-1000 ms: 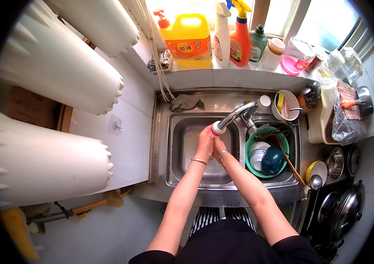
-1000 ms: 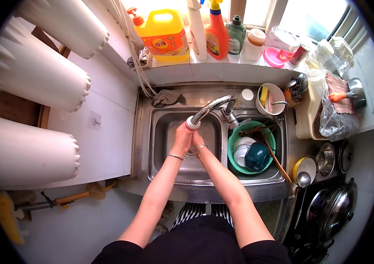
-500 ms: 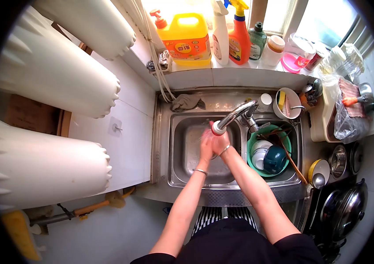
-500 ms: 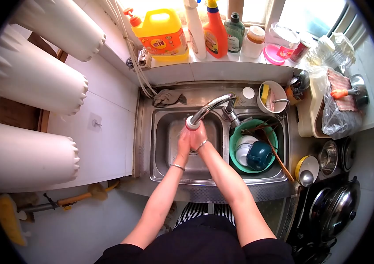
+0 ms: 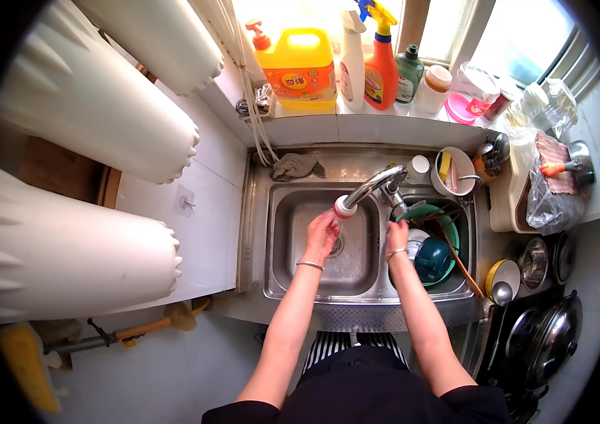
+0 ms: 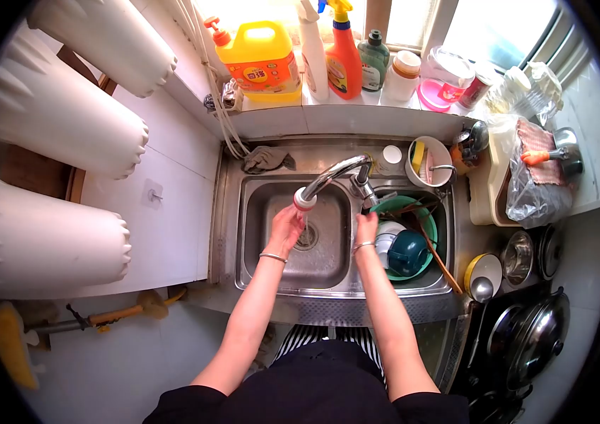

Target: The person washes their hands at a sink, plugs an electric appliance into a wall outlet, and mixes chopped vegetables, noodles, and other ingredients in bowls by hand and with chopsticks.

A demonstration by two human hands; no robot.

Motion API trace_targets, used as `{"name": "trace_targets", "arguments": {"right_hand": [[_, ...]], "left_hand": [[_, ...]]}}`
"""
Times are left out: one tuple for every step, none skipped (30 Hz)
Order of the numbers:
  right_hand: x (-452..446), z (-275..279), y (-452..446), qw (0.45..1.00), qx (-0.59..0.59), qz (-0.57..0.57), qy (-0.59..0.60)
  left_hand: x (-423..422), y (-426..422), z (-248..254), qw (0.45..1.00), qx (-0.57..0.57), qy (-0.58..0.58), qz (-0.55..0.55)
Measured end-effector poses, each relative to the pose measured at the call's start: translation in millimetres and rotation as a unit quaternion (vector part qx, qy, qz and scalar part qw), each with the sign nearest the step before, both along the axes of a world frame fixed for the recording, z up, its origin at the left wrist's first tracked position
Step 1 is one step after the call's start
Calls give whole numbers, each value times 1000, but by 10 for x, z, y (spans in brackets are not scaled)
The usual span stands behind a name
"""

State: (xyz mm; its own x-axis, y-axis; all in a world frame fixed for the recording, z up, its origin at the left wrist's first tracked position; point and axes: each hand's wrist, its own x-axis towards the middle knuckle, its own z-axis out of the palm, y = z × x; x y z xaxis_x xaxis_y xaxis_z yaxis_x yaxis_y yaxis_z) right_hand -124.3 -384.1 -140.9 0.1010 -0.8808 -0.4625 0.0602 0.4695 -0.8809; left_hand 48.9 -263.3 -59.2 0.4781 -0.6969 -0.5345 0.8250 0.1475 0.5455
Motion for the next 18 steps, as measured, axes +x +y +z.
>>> {"name": "trace_targets", "arguments": {"right_hand": [[-75,-119,-159,1000,-27,-3,-4],[-78,-16,-255,999,-34,-19,15],[-89,128,-353,998,-41,-36,34],[-101,250,-440,996,-86,9,-11],[-88,359,-485,996,-86,9,-11],[-49,577,-489,998,-54,19,12],[-20,683,-490,999,-20,31,35],[6,562,-534,995,-49,24,81],[18,604,-565,995,-48,26,81],[22,655,-600,989,-57,46,127],[36,706,-616,981,-66,66,172],[39,696,-622,981,-66,66,169],[20,691,-635,980,-75,95,155],[-37,689,-637,979,-84,122,142],[-127,655,-630,976,-91,149,131],[-197,482,-664,977,-101,174,65],[-234,198,-647,974,-172,147,37],[-248,266,-478,985,-132,93,56]], "left_hand": [[-8,4,49,1000,-1,0,0],[-25,7,128,999,34,-10,2],[-34,6,174,997,70,-21,4],[-27,15,133,997,69,-21,3],[-23,42,88,996,78,-41,-4],[-20,70,43,994,88,-60,-11],[-28,99,30,994,90,-60,-9],[-32,114,18,988,117,-97,-18],[-52,127,78,980,144,-134,-26],[-82,151,144,980,146,-134,-24],[-104,170,218,960,191,-195,-59],[-112,185,295,933,236,-256,-94],[-104,199,294,932,236,-259,-94],[-116,227,287,921,223,-297,-116],[-146,275,278,909,210,-332,-140],[-171,311,296,909,207,-333,-142],[-177,339,322,903,214,-341,-150],[-176,390,337,897,222,-348,-160]]}}
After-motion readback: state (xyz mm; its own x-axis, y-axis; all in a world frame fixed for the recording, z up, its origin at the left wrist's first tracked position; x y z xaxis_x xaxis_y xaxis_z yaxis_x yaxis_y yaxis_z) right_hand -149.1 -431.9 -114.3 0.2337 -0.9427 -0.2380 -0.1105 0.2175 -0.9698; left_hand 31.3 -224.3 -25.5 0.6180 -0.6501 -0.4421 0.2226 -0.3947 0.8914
